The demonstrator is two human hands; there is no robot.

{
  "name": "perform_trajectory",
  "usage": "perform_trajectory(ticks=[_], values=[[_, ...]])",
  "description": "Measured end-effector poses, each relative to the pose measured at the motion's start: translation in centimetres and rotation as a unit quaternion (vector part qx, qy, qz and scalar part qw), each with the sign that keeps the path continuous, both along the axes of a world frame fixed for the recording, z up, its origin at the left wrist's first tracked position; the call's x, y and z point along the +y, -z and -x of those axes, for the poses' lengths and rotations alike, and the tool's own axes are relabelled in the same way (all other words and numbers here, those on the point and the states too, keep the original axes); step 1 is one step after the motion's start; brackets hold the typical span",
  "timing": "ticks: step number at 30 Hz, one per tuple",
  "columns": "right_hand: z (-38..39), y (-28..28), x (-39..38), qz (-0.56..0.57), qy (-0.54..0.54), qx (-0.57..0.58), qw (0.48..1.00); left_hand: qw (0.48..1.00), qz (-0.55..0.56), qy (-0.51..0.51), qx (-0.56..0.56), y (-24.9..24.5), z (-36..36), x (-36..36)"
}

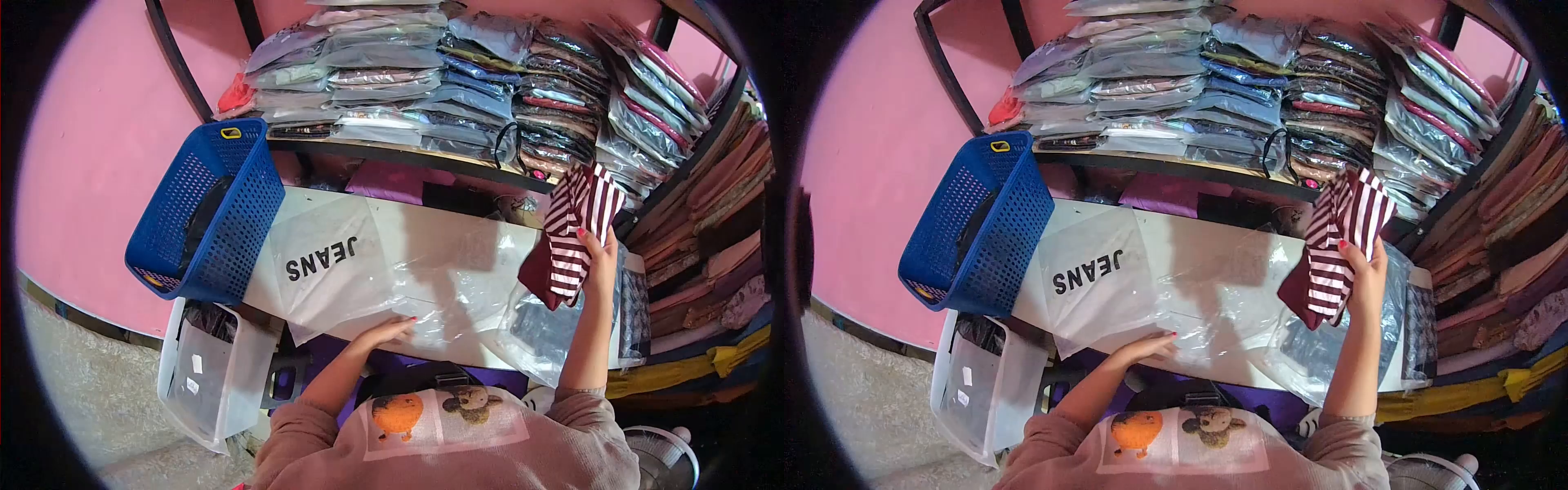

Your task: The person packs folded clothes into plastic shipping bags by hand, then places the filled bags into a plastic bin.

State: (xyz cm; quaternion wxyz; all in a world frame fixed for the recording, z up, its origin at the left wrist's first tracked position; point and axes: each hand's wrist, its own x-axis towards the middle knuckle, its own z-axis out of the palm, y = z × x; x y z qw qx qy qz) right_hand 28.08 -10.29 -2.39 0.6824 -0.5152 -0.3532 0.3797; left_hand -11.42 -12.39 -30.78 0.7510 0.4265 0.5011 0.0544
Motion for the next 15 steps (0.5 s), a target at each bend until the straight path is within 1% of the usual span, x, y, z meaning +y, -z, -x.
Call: perform_trajectory(ticks=[3, 4, 5, 6, 7, 8, 9, 10, 11, 12, 13, 14, 15], values=[[1.7, 0.1, 0.2, 0.01, -0.007, 0.075, 0.997, 0.991, 0.129, 0.001, -0.034, -3.4, -1.7, 0.4], [1.9, 1.3, 0.2, 0.03, -0.022, 0.076, 0.996, 0.997, 0.049, 0.056, -0.003, -3.6, -1.2, 0.9], [2.0, 3.3, 0.3, 0.034, -0.041, 0.09, 0.995, 0.993, -0.032, 0.112, 0.028, -3.8, -0.2, 1.4], [2.7, 5.1, 0.3, 0.059, -0.037, 0.089, 0.994, 0.978, -0.113, 0.166, 0.058, -3.9, 0.9, 1.7], [3.7, 6.9, 0.0, 0.093, -0.047, 0.131, 0.986, 0.967, -0.19, 0.118, 0.119, -4.0, 2.2, 1.6], [3.9, 10.5, -0.3, 0.144, -0.059, 0.16, 0.975, 0.945, -0.264, 0.069, 0.179, -4.0, 3.8, 1.2], [4.8, 13.8, -0.8, 0.194, -0.048, 0.126, 0.972, 0.912, -0.334, 0.02, 0.236, -4.1, 5.3, 0.8], [4.9, 19.3, -1.5, 0.238, -0.055, 0.057, 0.968, 0.845, -0.42, 0.021, 0.33, -5.6, 6.4, -0.1], [5.3, 20.9, -2.4, 0.387, -0.12, -0.101, 0.909, 0.761, -0.498, 0.022, 0.416, -6.9, 7.3, -0.8], [4.1, 24.8, -3.4, 0.4, -0.208, -0.304, 0.839, 0.756, -0.483, 0.033, 0.44, -6.9, 8.3, -1.3], [4.1, 23.4, -3.6, 0.48, -0.291, -0.217, 0.799, 0.751, -0.467, 0.042, 0.465, -6.6, 9.3, -2.0], [4.1, 23.8, -3.2, 0.406, -0.237, -0.375, 0.799, 0.745, -0.451, 0.052, 0.489, -6.3, 10.2, -2.8], [4.1, 24.3, -2.7, 0.318, -0.177, -0.521, 0.772, 0.744, -0.456, 0.041, 0.487, -5.2, 11.1, -3.5]])
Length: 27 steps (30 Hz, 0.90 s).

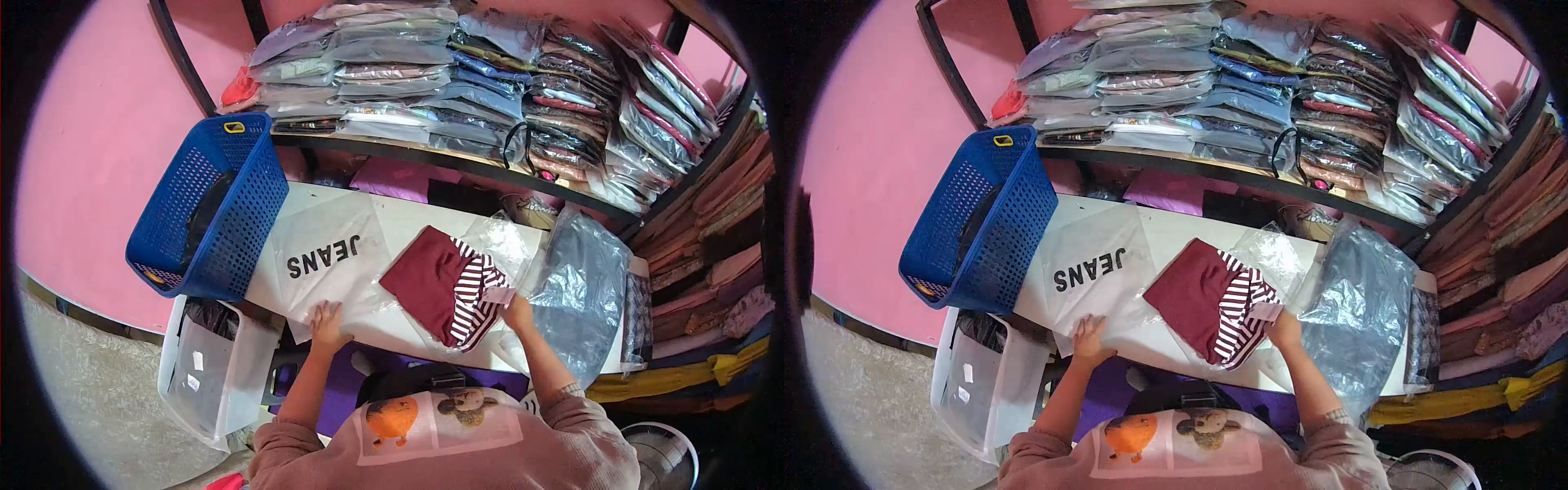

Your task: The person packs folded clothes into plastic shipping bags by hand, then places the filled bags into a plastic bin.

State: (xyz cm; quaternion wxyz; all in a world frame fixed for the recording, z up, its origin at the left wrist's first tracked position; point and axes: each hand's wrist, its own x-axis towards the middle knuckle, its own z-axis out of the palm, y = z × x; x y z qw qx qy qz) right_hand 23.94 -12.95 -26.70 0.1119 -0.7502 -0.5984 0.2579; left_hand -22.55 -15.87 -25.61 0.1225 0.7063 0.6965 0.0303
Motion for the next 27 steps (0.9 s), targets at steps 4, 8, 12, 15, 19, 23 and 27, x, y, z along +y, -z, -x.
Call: perform_trajectory(ticks=[4, 8, 12, 15, 19, 23, 27], values=[[0.5, -1.7, 6.3, -0.166, -0.008, -0.002, 0.986, 0.999, -0.052, 0.005, 0.015, 4.9, 2.3, -1.0], [1.1, 2.8, 10.8, -0.072, -0.138, 0.005, 0.988, 0.997, -0.076, -0.016, 0.018, 4.9, 2.1, -0.4], [2.1, 4.3, 12.6, 0.056, -0.085, 0.012, 0.995, 1.0, 0.014, -0.019, -0.019, 1.3, 1.5, 0.3], [3.1, 3.6, 13.0, 0.073, -0.091, -0.012, 0.993, 0.997, 0.001, 0.047, -0.058, 2.4, 2.8, 0.6], [5.4, 1.5, 12.2, 0.019, -0.073, -0.122, 0.99, 0.994, 0.001, 0.067, -0.087, 3.0, 3.4, 1.2], [6.7, 0.6, 12.2, 0.09, -0.075, -0.148, 0.982, 0.979, 0.052, 0.002, -0.199, 2.5, 3.6, 2.0], [6.0, 0.5, 12.4, 0.117, -0.1, -0.077, 0.985, 0.953, 0.096, -0.072, -0.279, 5.4, 5.3, 2.5]])
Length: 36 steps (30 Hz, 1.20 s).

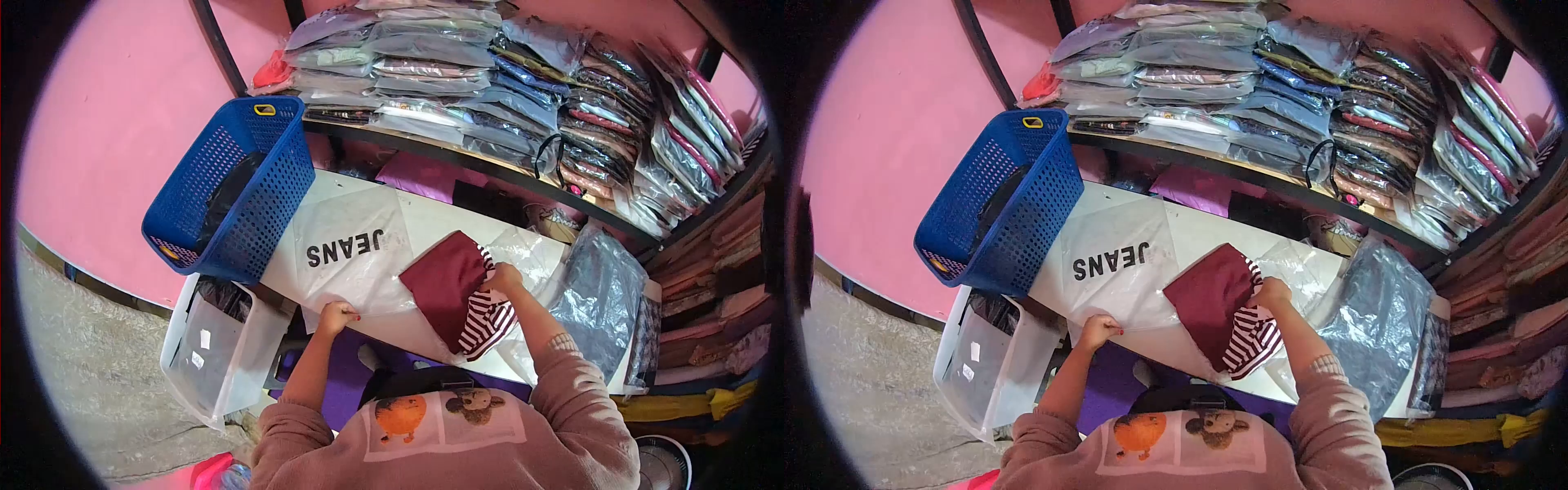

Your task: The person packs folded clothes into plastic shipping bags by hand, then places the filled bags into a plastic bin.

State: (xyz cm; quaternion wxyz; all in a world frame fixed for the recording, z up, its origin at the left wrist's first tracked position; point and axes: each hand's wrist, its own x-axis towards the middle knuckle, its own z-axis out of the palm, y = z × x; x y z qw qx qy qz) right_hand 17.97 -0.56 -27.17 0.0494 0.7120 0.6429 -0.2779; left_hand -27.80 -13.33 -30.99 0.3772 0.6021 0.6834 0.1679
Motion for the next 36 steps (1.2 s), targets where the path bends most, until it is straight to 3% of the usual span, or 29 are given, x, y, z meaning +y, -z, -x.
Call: perform_trajectory(ticks=[5, 6, 9, 11, 13, 15, 18, 24, 29, 32, 36], values=[[0.0, -2.9, -0.1, -0.125, -0.016, 0.107, 0.986, 1.0, 0.021, 0.004, -0.012, 0.3, 0.2, 0.1], [0.0, -4.4, -0.9, -0.195, -0.046, 0.089, 0.976, 1.0, 0.015, 0.005, -0.013, 0.7, 0.2, 0.1], [2.0, -8.5, -3.5, -0.207, -0.009, 0.01, 0.978, 0.999, -0.006, 0.02, -0.025, 1.5, -0.3, 0.1], [2.4, -4.3, -5.8, -0.328, -0.101, -0.045, 0.938, 0.998, -0.02, 0.051, -0.041, 0.0, -1.6, 0.3], [4.4, -3.7, -8.5, -0.237, -0.134, -0.035, 0.962, 0.994, -0.046, 0.095, -0.01, -1.4, -2.6, 0.2], [6.1, -4.0, -10.9, -0.165, -0.175, -0.127, 0.962, 0.992, -0.046, 0.118, 0.006, -1.8, -2.9, 0.4], [6.3, -1.8, -10.9, -0.125, -0.164, -0.149, 0.967, 0.992, -0.027, 0.12, -0.002, -1.6, -2.7, 0.5], [4.7, -0.9, -6.9, -0.147, -0.136, -0.17, 0.965, 0.988, -0.045, 0.147, -0.008, -0.9, -2.0, 0.6], [4.0, -1.1, -5.1, -0.132, -0.136, -0.112, 0.975, 0.976, -0.114, 0.182, 0.03, -1.5, -2.3, 0.1], [4.0, -0.1, -5.2, -0.148, -0.141, -0.119, 0.972, 0.981, -0.062, 0.18, 0.04, -2.9, -3.1, -0.1], [4.7, 0.8, -5.7, -0.171, -0.131, -0.15, 0.965, 0.96, -0.107, 0.228, 0.123, -3.2, -3.6, -0.4]])
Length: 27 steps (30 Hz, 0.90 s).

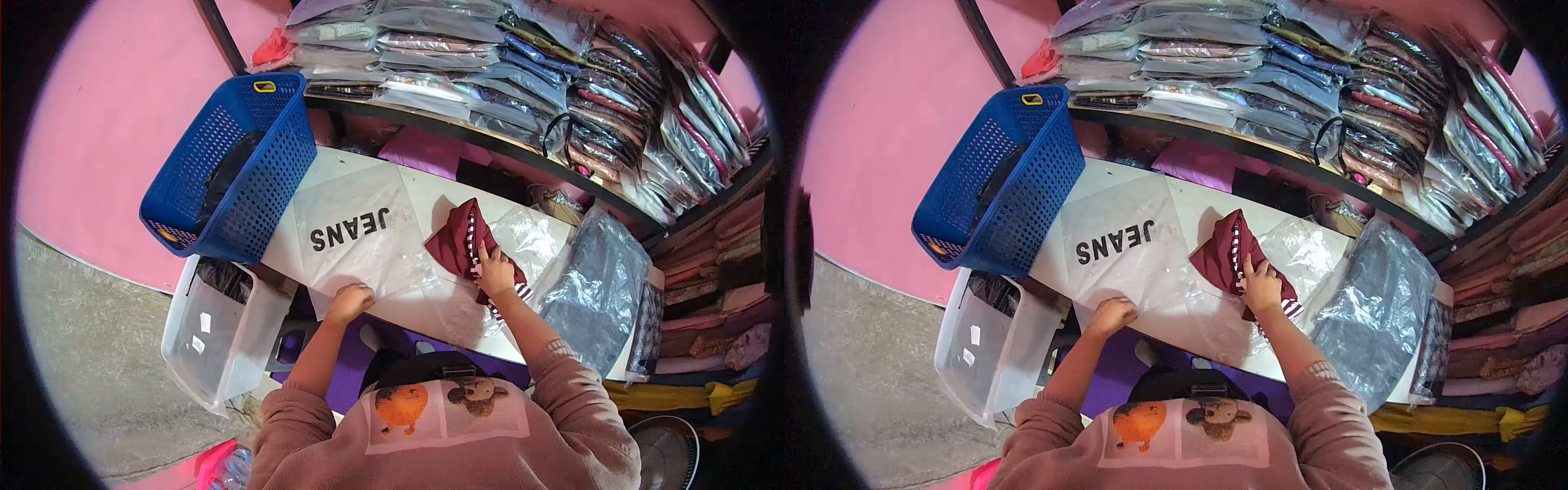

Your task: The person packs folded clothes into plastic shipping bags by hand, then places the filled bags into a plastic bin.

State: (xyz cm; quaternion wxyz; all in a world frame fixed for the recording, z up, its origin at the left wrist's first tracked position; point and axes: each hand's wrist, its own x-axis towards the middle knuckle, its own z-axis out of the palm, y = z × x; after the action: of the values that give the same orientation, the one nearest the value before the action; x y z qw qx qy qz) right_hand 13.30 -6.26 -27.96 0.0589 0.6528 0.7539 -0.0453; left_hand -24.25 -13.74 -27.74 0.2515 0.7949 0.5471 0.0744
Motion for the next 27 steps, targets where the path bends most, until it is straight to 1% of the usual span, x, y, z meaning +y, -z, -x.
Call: perform_trajectory(ticks=[2, 5, 8, 11, 14, 17, 20, 21, 22, 23, 24, 25, 26, 27], values=[[0.2, -1.7, -0.1, 0.027, -0.002, -0.01, 1.0, 0.999, -0.019, 0.016, 0.027, 1.2, 0.1, 0.1], [0.0, -2.2, -0.1, 0.03, -0.011, -0.01, 0.999, 0.999, -0.026, 0.015, 0.033, 1.8, 0.2, 0.3], [-0.1, -1.2, 0.5, 0.021, -0.008, -0.008, 1.0, 0.999, -0.024, -0.011, -0.019, 1.6, 0.1, 0.4], [-0.6, -0.6, 1.0, 0.017, -0.012, 0.019, 1.0, 0.989, -0.015, -0.049, -0.139, 2.1, 0.6, 0.7], [-1.1, -0.2, 1.4, -0.001, -0.024, 0.024, 0.999, 0.972, 0.038, -0.154, -0.175, 1.7, 0.4, 0.7], [-2.0, 0.0, 2.9, 0.022, -0.036, 0.033, 0.999, 0.968, -0.014, -0.192, -0.158, 2.7, 0.3, 1.3], [-3.6, -1.6, 4.3, 0.014, 0.006, 0.122, 0.992, 0.934, -0.126, -0.268, -0.2, 3.4, -0.9, 2.3], [-4.1, -2.4, 4.7, 0.015, 0.022, 0.145, 0.989, 0.942, -0.12, -0.264, -0.171, 3.5, -1.2, 2.5], [-4.2, -4.0, 4.8, 0.037, 0.077, 0.224, 0.971, 0.949, -0.114, -0.259, -0.141, 1.8, -1.9, 2.5], [-4.5, -4.1, 4.9, 0.033, 0.08, 0.281, 0.956, 0.954, -0.107, -0.255, -0.111, 0.8, -2.5, 2.6], [-5.1, -4.1, 4.9, 0.028, 0.082, 0.337, 0.938, 0.961, -0.162, -0.204, -0.098, 1.5, -2.7, 2.9], [-5.4, -4.1, 4.8, 0.024, 0.085, 0.392, 0.916, 0.973, -0.136, -0.174, -0.062, 0.7, -3.3, 2.9], [-5.3, -5.2, 4.3, 0.04, 0.105, 0.454, 0.884, 0.983, -0.109, -0.143, -0.024, -0.9, -4.2, 3.0], [-5.3, -5.4, 4.0, 0.053, 0.098, 0.519, 0.848, 0.99, -0.082, -0.112, 0.013, -2.0, -5.0, 3.0]])
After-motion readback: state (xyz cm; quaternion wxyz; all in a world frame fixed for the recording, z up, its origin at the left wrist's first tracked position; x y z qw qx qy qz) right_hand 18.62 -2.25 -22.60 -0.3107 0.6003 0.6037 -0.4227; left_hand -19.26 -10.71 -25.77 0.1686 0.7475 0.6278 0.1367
